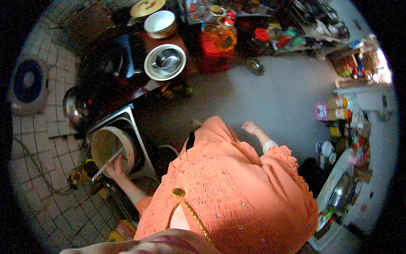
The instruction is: The person picks up a bucket from a table, walks outside to pour out dark liquid, then returns inside to rinse the bucket at a sink. After rinsing, the person carries the bucket back to the table and places it down.
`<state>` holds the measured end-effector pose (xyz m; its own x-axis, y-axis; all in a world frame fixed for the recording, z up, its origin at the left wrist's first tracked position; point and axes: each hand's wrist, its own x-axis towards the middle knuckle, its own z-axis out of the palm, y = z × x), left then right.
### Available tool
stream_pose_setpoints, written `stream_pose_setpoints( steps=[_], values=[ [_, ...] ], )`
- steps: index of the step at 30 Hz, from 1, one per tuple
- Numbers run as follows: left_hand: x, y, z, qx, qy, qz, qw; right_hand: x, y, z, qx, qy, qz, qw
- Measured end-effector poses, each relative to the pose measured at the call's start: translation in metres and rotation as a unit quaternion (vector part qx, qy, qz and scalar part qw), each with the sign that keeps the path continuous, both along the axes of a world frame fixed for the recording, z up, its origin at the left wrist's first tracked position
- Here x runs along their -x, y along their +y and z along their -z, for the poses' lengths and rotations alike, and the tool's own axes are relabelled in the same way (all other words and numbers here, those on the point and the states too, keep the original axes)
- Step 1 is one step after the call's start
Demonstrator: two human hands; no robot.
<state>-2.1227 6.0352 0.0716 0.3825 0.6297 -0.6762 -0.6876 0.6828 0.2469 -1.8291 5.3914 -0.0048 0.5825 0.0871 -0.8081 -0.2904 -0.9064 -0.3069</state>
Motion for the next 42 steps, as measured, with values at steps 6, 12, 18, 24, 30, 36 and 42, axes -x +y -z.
stream_pose_setpoints(
  steps=[6,12,18,24,30,36,42],
  values=[
    [-0.024,-0.034,-0.049,-0.143,0.167,0.214,0.952,0.065,-0.027,-0.013,-0.009,-0.024,0.08,0.996],
    [-0.054,-0.064,-0.097,-0.367,0.561,0.543,0.506,0.087,-0.054,-0.001,0.0,-0.028,0.087,0.996],
    [-0.066,-0.092,-0.098,-0.525,0.675,0.455,0.25,0.069,-0.082,-0.021,-0.009,-0.059,0.099,0.993],
    [-0.117,-0.153,-0.106,-0.605,0.637,0.398,0.265,0.071,-0.173,0.0,0.002,-0.032,0.093,0.995],
    [-0.208,-0.232,-0.02,-0.567,0.534,0.5,0.38,0.056,-0.268,0.041,0.017,-0.049,0.065,0.997],
    [-0.35,-0.433,-0.005,-0.629,0.352,0.639,0.269,0.029,-0.335,0.036,-0.055,-0.112,0.228,0.966],
    [-0.478,-0.606,-0.016,-0.674,0.149,0.71,0.142,0.019,-0.365,0.079,-0.045,-0.228,0.259,0.937]
  ],
)
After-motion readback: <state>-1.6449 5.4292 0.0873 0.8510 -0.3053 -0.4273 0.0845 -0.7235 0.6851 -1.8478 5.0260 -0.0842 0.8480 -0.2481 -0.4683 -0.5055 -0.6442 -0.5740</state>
